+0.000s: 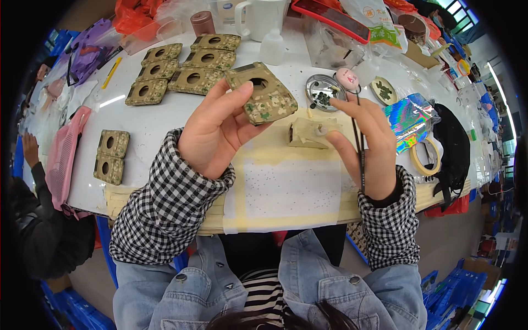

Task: Applying paint and fine details to small plastic toy tanks on a workbench.

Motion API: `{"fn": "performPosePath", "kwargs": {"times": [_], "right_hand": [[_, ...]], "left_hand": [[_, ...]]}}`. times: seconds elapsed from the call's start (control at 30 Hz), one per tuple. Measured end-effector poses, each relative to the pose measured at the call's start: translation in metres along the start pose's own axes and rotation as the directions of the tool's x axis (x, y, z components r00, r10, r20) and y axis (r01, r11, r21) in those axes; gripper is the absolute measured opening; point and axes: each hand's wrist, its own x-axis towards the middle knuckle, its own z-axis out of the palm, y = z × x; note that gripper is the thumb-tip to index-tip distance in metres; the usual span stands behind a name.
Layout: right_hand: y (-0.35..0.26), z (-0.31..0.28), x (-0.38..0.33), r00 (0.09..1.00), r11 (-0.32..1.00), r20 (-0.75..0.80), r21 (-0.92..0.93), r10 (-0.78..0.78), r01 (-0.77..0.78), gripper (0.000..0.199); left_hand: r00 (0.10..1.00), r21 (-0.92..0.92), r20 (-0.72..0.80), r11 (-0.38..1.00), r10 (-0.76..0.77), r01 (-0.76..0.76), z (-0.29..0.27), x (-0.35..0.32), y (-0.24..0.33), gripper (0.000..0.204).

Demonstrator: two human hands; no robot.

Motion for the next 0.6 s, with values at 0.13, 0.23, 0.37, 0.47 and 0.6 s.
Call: {"fn": "performPosePath", "kwargs": {"times": [0.13, 0.23, 0.37, 0.47, 0.6], "right_hand": [[-0.001, -0.022, -0.013, 0.997, 0.978, 0.018, 0.191, 0.081, -0.083, 0.049], [-0.016, -0.034, -0.040, 0.949, 0.860, 0.133, 0.402, 0.285, -0.315, 0.068], [-0.024, -0.042, -0.058, 0.869, 0.816, 0.381, 0.357, 0.316, -0.454, 0.045], [-0.009, -0.039, -0.074, 0.803, 0.712, 0.503, 0.431, 0.320, -0.554, 0.025], [-0.002, -0.027, -0.084, 0.824, 0.663, 0.471, 0.512, 0.315, -0.546, 0.017]], "left_hand": [[0.999, 0.020, -0.020, 0.999, 0.028, -0.027, -0.001, 0.000, -0.002, 0.038], [1.000, 0.021, 0.008, 1.000, 0.013, -0.013, -0.002, 0.002, -0.004, 0.038], [0.998, -0.038, 0.003, 0.997, 0.063, -0.063, -0.007, 0.000, -0.005, 0.039], [0.999, -0.036, -0.006, 0.998, 0.041, -0.042, -0.005, 0.001, -0.005, 0.038], [1.000, 0.034, 0.030, 0.999, 0.004, -0.005, -0.008, 0.004, -0.004, 0.037]]}}
